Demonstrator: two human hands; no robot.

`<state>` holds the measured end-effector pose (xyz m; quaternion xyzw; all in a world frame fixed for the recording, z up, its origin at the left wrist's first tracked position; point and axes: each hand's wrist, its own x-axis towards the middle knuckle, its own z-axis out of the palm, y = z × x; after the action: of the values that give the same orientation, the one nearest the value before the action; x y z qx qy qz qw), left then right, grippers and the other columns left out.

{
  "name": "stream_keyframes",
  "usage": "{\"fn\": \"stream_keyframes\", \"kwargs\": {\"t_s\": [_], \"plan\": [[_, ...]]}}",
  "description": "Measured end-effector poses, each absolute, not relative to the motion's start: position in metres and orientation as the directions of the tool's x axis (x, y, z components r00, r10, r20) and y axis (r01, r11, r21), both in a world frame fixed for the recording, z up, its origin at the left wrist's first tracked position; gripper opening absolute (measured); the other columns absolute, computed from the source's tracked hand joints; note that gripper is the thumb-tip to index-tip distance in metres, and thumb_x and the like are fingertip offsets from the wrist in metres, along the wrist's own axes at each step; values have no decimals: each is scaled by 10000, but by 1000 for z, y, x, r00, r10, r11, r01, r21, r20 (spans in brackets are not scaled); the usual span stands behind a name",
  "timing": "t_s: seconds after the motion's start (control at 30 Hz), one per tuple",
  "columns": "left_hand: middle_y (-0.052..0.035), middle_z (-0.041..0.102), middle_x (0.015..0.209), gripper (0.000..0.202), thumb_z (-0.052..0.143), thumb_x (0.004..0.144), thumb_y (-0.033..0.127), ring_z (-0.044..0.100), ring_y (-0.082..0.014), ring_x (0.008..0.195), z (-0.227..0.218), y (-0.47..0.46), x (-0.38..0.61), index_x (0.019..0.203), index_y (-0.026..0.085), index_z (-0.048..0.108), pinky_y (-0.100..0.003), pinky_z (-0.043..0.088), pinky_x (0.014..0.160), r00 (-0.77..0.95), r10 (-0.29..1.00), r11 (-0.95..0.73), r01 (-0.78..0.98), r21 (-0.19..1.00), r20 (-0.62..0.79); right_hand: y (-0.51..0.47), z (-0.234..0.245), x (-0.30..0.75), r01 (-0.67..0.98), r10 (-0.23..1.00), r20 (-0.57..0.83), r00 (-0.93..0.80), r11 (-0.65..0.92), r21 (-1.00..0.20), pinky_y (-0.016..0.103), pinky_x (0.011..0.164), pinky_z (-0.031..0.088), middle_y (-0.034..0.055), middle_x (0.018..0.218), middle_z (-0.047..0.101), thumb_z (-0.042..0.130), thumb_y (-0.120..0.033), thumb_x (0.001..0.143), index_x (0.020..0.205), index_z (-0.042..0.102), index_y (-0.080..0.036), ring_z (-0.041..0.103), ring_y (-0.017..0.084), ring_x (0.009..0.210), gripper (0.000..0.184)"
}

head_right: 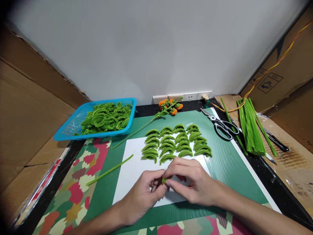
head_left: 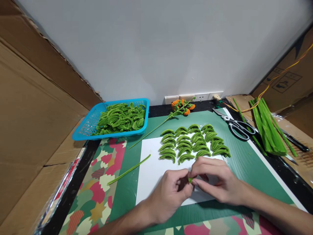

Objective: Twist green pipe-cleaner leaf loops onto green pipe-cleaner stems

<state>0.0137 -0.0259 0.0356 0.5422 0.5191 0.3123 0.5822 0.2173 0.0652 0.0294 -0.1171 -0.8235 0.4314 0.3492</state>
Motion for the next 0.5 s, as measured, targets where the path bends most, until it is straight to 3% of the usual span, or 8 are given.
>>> {"fn": "stream_keyframes", "kwargs": {"t_s": [0.1, 0.23, 0.33, 0.5], "plan": [[63, 357, 699, 314, 627, 1023, 398, 336, -130, 659, 35, -27, 13, 804, 200, 519, -281, 256, 592, 243, 930, 234, 181, 955, -274, 67, 29, 218, -86, 507, 456, -731, 594, -800, 264, 643, 486, 16, 853, 673, 670, -141, 1016, 1043, 718, -182, 597, 140, 720, 68], [50, 406, 727, 307, 636, 1021, 410, 341, -135, 687, 37, -27, 13, 825, 183, 573, -281, 282, 617, 250, 935, 212, 180, 960, -253, 67, 28, 219, -128, 442, 463, -768, 602, -788, 256, 705, 532, 48, 967, 722, 618, -112, 1037, 1234, 726, -185, 664, 145, 811, 236], [58, 370, 691, 368, 686, 991, 423, 328, -132, 667, 39, -26, 13, 757, 197, 514, -286, 248, 595, 238, 931, 235, 189, 953, -277, 68, 28, 219, -163, 397, 506, -766, 641, -750, 237, 714, 544, 69, 991, 739, 588, -84, 1045, 1186, 734, -167, 693, 144, 849, 219], [62, 407, 631, 389, 634, 1034, 465, 368, -133, 619, 40, -26, 14, 768, 210, 509, -280, 262, 586, 216, 930, 265, 171, 949, -299, 68, 26, 219, -92, 437, 553, -710, 720, -688, 258, 669, 538, 54, 891, 719, 582, -119, 1052, 1138, 693, -158, 660, 154, 760, 146]]}}
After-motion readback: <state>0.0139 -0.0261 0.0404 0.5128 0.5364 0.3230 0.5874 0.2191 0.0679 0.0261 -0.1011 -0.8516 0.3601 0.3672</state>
